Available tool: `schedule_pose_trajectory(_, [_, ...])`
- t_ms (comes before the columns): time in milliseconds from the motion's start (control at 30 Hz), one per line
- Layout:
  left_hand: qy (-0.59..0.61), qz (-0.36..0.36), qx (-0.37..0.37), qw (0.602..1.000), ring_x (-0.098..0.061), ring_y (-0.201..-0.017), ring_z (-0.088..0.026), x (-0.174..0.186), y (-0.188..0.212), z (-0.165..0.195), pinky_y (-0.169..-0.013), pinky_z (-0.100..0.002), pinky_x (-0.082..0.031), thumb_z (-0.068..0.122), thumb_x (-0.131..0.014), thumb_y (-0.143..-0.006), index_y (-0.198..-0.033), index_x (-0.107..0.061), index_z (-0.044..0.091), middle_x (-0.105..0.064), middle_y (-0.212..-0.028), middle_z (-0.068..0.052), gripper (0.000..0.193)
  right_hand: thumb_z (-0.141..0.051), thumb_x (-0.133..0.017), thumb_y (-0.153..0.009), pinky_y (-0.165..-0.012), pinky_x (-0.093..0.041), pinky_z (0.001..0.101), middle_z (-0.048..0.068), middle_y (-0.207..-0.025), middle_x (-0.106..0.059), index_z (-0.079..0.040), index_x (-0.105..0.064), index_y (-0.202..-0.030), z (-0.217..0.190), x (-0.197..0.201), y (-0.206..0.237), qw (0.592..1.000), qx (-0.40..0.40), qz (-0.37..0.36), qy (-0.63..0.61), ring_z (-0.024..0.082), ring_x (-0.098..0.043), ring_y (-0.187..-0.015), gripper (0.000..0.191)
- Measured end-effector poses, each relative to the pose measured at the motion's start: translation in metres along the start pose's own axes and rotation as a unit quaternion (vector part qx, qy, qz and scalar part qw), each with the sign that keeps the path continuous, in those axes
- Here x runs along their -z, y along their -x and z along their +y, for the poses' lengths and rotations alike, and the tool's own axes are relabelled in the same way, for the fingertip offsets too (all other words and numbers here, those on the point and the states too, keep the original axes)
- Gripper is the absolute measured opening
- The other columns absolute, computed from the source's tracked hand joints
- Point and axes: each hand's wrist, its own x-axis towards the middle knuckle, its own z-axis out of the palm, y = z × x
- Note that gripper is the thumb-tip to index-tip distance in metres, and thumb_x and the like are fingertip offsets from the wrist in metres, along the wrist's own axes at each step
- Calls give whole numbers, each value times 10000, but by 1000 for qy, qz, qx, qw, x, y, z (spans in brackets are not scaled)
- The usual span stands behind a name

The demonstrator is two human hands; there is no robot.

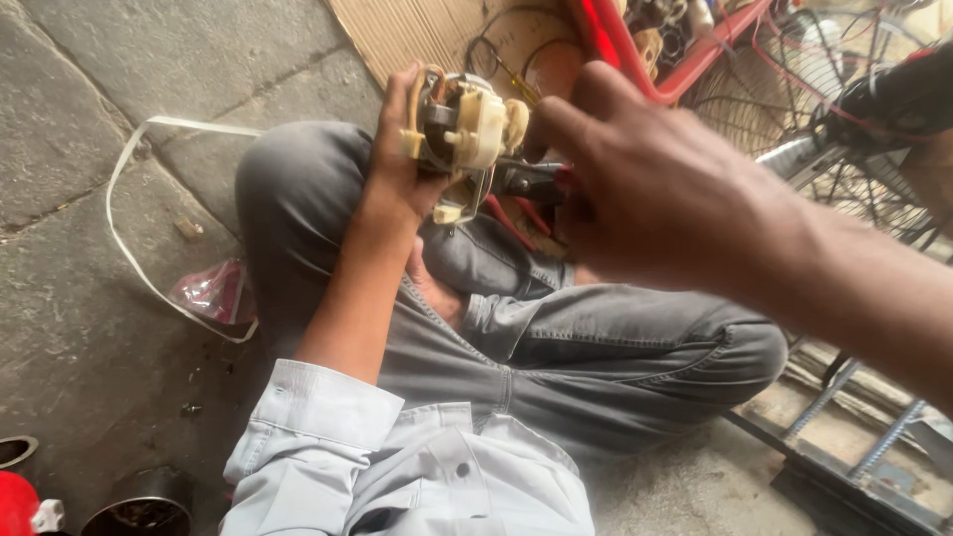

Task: The person disassembles a small electrical motor while sitting on the floor. They use a screwdriver to remove screws and pliers to detach components, then place the removed parts into a red plastic bin.

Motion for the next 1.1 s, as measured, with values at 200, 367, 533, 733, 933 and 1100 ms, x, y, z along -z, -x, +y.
schedule_pose_trajectory(200, [-5, 13, 26, 1000, -682, -1031, -287, 13, -11, -4, -784, -478, -615, 635, -510, -866, -1215, -649, 127, -680, -1174, -121, 632, -38, -692, -1021, -798, -632, 386, 273, -1137, -670, 53, -478, -1270, 22, -11, 17, 949, 128, 246, -150, 346, -741, -970, 340])
schedule_pose_trajectory(367, [25, 18, 46, 998, -662, -1083, -304, 24, -17, -5, -851, -519, -581, 724, -488, -828, -1264, -644, 161, -690, -1216, -111, 728, -6, -770, -1059, -801, -618, 377, 196, -1072, -682, 24, -337, -1276, 18, -47, 24, 883, 145, 404, -191, 351, -755, -962, 485])
schedule_pose_trajectory(533, [43, 17, 42, 998, -686, -1072, -309, 25, -14, -4, -857, -520, -614, 674, -556, -880, -1288, -647, 147, -691, -1215, -117, 673, 69, -759, -1057, -822, -671, 317, 198, -1148, -633, -32, -337, -1309, 13, -77, 16, 857, 131, 448, -218, 291, -764, -1013, 502])
schedule_pose_trajectory(733, [27, 30, 14, 999, -709, -1024, -319, 18, -8, -2, -776, -508, -653, 636, -596, -885, -1278, -664, 88, -708, -1164, -147, 678, 57, -721, -1133, -855, -671, 271, 138, -1236, -606, -38, -267, -1333, 11, -94, 11, 821, 128, 485, -273, 232, -752, -1079, 505])
schedule_pose_trajectory(933, [50, 65, 16, 996, -738, -1018, -319, 18, -10, -4, -788, -515, -677, 605, -578, -878, -1306, -632, 79, -714, -1175, -166, 680, -17, -732, -1169, -883, -682, 249, 124, -1219, -629, -55, -285, -1384, -6, -103, 7, 789, 34, 520, -326, 216, -775, -1085, 498])
schedule_pose_trajectory(1100, [40, 47, 16, 998, -675, -1137, -317, 25, -14, -7, -877, -540, -634, 656, -555, -878, -1352, -616, 121, -666, -1288, -148, 718, -36, -803, -1146, -831, -636, 280, 101, -1156, -641, -70, -373, -1367, -7, -95, 1, 810, 74, 526, -248, 203, -733, -990, 485])
